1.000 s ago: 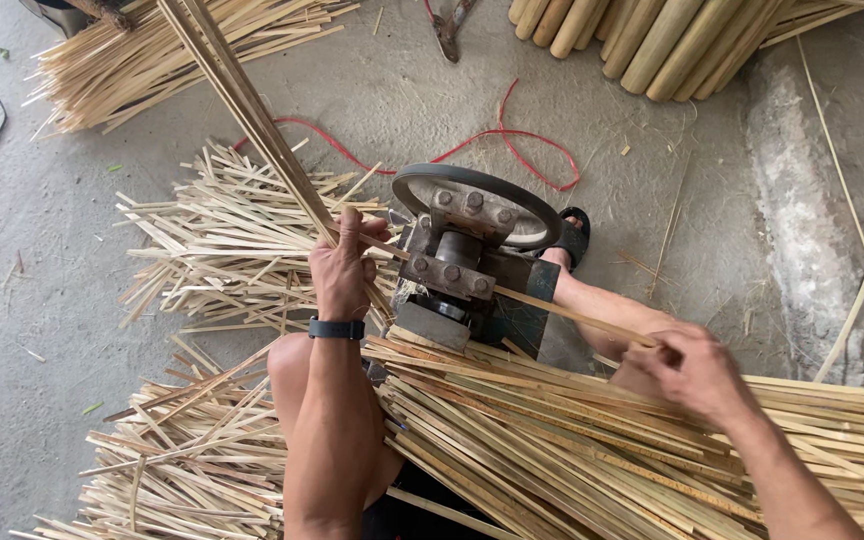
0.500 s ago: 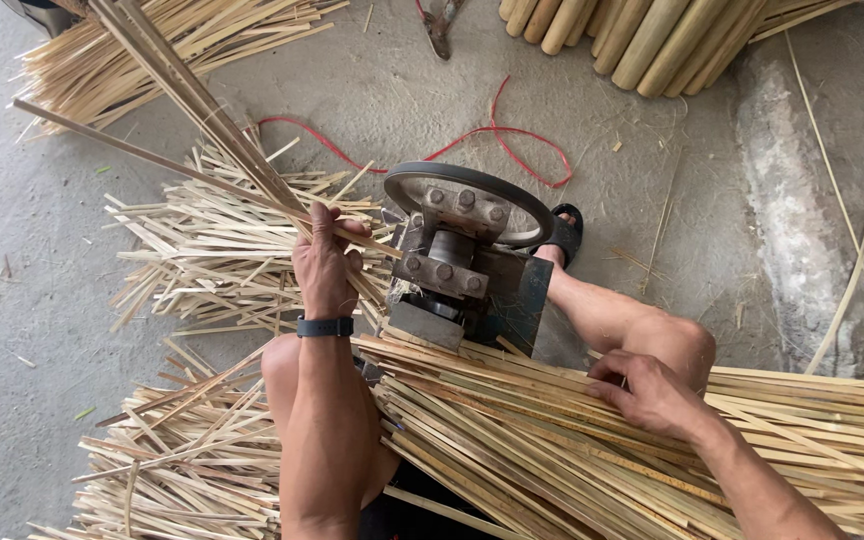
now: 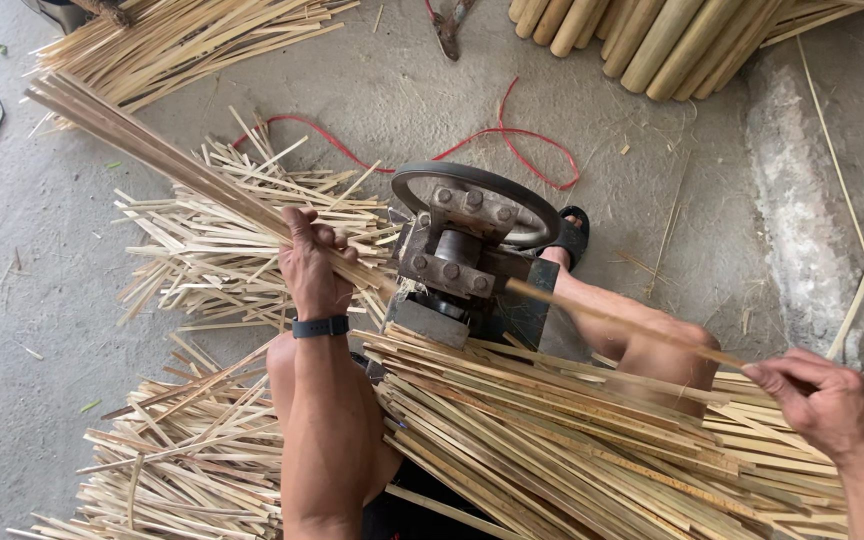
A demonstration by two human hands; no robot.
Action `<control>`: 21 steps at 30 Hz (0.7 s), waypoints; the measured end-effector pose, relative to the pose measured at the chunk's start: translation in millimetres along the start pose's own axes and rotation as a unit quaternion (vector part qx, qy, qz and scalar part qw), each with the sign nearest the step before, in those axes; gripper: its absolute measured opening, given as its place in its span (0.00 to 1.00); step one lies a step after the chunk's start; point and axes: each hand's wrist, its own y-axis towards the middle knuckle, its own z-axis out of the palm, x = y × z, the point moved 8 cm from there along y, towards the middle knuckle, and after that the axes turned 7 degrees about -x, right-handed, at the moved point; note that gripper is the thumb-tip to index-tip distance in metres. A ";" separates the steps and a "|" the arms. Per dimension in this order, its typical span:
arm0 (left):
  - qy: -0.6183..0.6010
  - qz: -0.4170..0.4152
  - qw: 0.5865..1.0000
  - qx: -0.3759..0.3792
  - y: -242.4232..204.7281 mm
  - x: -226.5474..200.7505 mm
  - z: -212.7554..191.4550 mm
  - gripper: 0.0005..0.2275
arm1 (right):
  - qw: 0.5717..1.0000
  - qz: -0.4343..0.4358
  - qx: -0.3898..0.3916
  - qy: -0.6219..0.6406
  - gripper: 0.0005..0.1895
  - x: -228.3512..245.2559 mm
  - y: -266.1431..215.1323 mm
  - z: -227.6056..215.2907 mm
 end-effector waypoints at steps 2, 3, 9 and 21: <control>0.016 0.001 1.000 0.002 0.2 0.7 -2.5 0.20 | 0.998 0.021 0.004 -0.058 0.22 -6.6 0.8 5.1; 0.024 0.002 1.000 0.003 0.1 1.2 -3.0 0.20 | 0.996 0.031 0.005 -0.086 0.23 -4.3 1.8 8.8; 0.217 0.026 0.976 -0.014 -6.9 6.4 2.4 0.15 | 0.995 -0.095 -0.024 0.010 0.20 89.2 13.6 37.9; 0.101 -0.014 0.994 0.041 1.1 23.2 4.9 0.14 | 0.973 -0.094 0.213 0.008 0.16 134.9 14.8 114.5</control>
